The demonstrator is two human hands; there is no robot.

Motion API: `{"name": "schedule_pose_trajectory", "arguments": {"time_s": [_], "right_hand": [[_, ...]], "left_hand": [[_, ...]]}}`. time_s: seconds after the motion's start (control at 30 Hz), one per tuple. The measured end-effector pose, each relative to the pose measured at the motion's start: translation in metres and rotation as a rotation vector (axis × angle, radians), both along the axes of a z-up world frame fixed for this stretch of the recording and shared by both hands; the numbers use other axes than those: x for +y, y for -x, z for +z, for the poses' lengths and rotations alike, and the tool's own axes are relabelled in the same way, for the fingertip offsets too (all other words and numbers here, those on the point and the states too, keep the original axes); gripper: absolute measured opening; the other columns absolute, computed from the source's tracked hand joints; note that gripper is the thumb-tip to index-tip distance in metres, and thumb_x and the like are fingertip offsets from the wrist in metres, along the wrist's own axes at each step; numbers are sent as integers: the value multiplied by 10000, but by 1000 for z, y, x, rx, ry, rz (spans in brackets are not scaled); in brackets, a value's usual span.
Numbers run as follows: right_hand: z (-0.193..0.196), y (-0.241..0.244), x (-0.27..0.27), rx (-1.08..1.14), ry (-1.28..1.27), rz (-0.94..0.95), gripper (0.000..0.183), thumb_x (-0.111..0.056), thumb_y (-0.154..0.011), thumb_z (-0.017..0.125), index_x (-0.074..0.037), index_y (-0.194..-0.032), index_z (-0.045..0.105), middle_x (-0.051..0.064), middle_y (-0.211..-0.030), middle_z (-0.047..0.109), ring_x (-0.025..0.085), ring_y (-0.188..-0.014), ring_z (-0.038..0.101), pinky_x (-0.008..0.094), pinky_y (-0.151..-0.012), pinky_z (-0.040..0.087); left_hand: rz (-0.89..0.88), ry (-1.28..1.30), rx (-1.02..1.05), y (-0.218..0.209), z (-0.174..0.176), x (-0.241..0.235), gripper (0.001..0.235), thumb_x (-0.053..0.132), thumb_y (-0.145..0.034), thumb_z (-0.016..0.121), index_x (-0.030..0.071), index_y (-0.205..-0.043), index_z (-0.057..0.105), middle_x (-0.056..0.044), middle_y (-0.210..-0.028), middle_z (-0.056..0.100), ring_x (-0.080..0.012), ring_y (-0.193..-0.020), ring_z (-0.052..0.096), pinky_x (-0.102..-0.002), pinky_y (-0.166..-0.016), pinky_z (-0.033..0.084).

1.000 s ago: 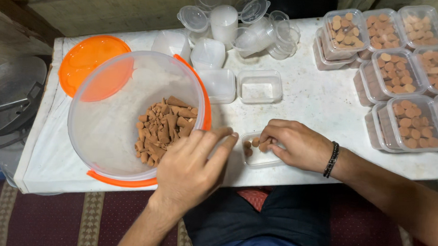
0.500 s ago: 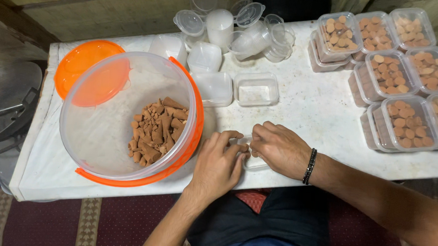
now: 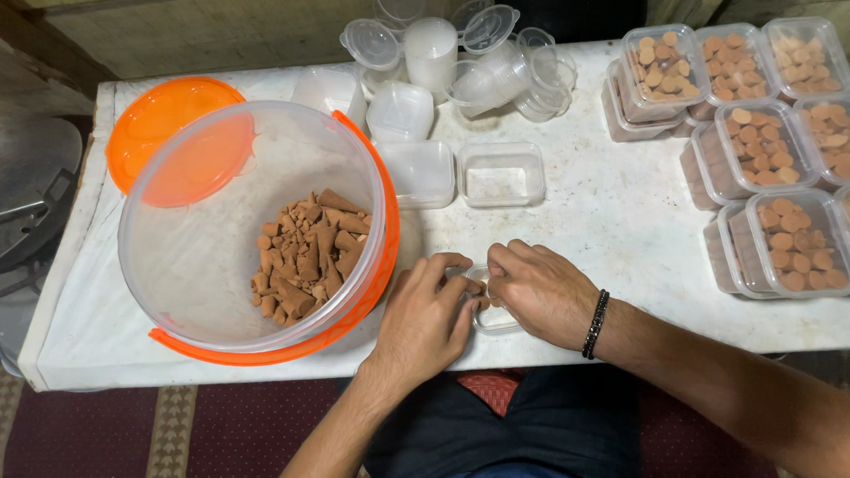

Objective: The person takes brown, triangular snack pieces from a large bucket and places them into small, clear plastic containers. They fill one container, then move it aside and begin filling another.

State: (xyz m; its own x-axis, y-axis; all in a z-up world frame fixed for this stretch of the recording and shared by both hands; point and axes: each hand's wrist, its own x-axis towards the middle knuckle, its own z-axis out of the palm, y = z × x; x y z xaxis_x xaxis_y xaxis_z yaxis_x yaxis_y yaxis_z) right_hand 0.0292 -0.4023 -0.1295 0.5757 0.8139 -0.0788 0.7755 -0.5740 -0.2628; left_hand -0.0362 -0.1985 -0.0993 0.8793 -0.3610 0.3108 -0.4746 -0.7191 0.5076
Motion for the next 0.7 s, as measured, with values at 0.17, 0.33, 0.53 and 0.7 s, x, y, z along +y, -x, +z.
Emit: {"name": "schedule_pose_trajectory", "arguments": {"time_s": [0.17,0.33,0.53,0.7], "right_hand": [[3,-1,1,16,-10,-7,45,-74,-872,638,-86,-862,681,49,-954,493,240,-908,550,379,-758,484],[30,3,-2,19,-13,-14,41,-85,-841,670,-70,-876,685,57,-969,511,248,-917,564,385,-762,495],[59,6,-12,-41,-195,6,180,-128,-797,722,-109,-970,672,53,-1024,549,248,-913,583,373,-797,508],[106,14,0,-45,-387,-90,165,-188,-835,742,-112,-967,680,34,-1023,572,196,-884,633,321,-802,519]], "left_hand": [[-12,-4,-30,-1,-6,1,92,120,-864,673,75,-945,674,-84,-1147,566,-281,-885,578,-393,-731,473],[-9,5,-43,5,4,1,88,114,-872,662,80,-951,675,-89,-1141,571,-284,-878,580,-395,-721,469],[-85,113,-106,39,66,10,137,121,-947,594,16,-1034,608,-160,-1168,587,-356,-958,570,-465,-792,461],[-85,115,-469,72,114,41,154,73,-1004,543,32,-988,691,-107,-1066,712,-270,-796,638,-371,-669,471]]}}
